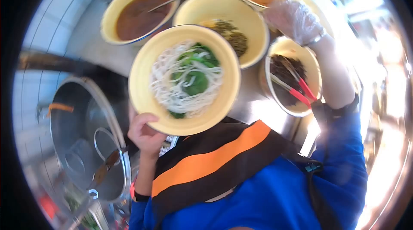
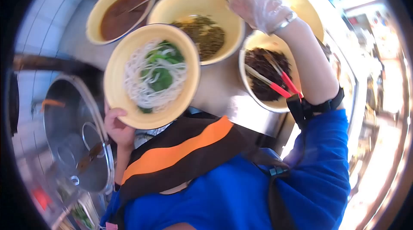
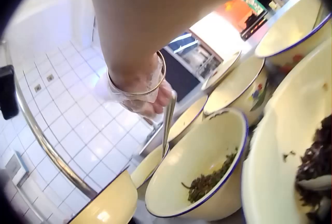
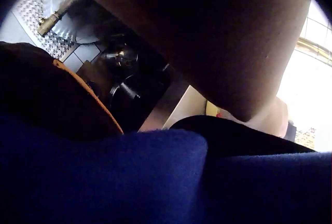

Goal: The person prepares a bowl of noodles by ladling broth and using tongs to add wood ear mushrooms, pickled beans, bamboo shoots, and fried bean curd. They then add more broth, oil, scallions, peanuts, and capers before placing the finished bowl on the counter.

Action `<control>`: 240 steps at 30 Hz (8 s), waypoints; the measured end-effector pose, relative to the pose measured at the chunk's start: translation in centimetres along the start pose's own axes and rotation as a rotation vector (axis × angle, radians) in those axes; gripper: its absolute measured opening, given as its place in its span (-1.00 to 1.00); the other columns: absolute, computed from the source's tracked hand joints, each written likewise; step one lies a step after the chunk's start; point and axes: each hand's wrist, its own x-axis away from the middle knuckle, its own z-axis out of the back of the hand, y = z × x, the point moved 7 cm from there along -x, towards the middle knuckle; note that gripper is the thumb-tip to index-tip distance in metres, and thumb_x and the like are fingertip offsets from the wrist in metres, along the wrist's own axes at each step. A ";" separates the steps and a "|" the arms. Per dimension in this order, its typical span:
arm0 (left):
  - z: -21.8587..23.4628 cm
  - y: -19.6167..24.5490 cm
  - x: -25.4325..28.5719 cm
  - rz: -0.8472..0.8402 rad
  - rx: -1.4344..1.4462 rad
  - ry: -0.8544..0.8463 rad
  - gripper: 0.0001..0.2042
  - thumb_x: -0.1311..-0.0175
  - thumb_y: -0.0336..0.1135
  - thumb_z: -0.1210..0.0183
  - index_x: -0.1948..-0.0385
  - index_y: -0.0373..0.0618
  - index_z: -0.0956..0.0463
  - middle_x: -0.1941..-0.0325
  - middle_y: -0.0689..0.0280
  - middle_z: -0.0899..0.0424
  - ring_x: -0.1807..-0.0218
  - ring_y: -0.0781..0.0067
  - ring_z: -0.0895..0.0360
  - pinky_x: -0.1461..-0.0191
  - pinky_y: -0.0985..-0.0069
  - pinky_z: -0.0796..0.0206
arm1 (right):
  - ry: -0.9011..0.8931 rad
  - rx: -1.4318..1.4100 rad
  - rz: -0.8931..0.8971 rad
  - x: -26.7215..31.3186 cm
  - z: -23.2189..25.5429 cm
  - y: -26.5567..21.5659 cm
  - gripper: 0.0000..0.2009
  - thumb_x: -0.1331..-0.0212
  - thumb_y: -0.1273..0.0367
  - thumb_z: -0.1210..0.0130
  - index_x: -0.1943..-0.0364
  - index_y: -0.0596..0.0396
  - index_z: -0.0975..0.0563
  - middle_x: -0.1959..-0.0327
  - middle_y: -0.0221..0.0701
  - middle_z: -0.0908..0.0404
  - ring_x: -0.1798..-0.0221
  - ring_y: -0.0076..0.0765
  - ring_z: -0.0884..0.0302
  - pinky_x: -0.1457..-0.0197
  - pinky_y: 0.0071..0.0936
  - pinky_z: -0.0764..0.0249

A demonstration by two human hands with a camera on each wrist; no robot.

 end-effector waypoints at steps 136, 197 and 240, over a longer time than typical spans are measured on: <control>6.2 1.0 -0.1 0.048 -0.096 0.139 -0.67 0.37 -0.48 -0.37 0.50 -0.14 -0.41 0.01 -0.01 -0.32 0.00 0.14 -0.36 -0.04 0.43 -0.19 | -0.164 -0.561 -0.304 -4.1 1.1 -4.0 -0.63 0.08 0.30 -0.07 0.08 -0.07 -0.45 0.43 -0.21 -0.55 0.32 -0.08 -0.50 0.22 -0.27 -0.42; -1.4 -0.5 -4.3 0.090 -0.107 -0.048 -0.68 0.25 -0.46 -0.33 0.47 -0.05 -0.35 -0.05 0.00 -0.25 0.01 0.17 -0.38 -0.01 0.47 -0.21 | -0.728 -0.545 -0.810 -7.6 -13.0 14.1 -0.64 0.25 0.11 -0.18 0.45 0.12 -0.58 0.47 -0.32 -0.59 0.41 -0.31 -0.53 0.32 -0.33 -0.47; -3.5 1.2 -8.1 -0.183 0.175 -0.070 -0.67 0.39 -0.51 -0.39 0.48 -0.12 -0.48 -0.19 -0.03 -0.20 -0.21 0.14 -0.21 -0.21 0.38 -0.03 | -0.233 -0.961 -0.344 -0.4 11.0 -2.7 -0.52 0.21 0.37 -0.22 0.06 0.07 -0.45 0.49 -0.32 -0.53 0.47 -0.48 -0.43 0.31 -0.54 -0.39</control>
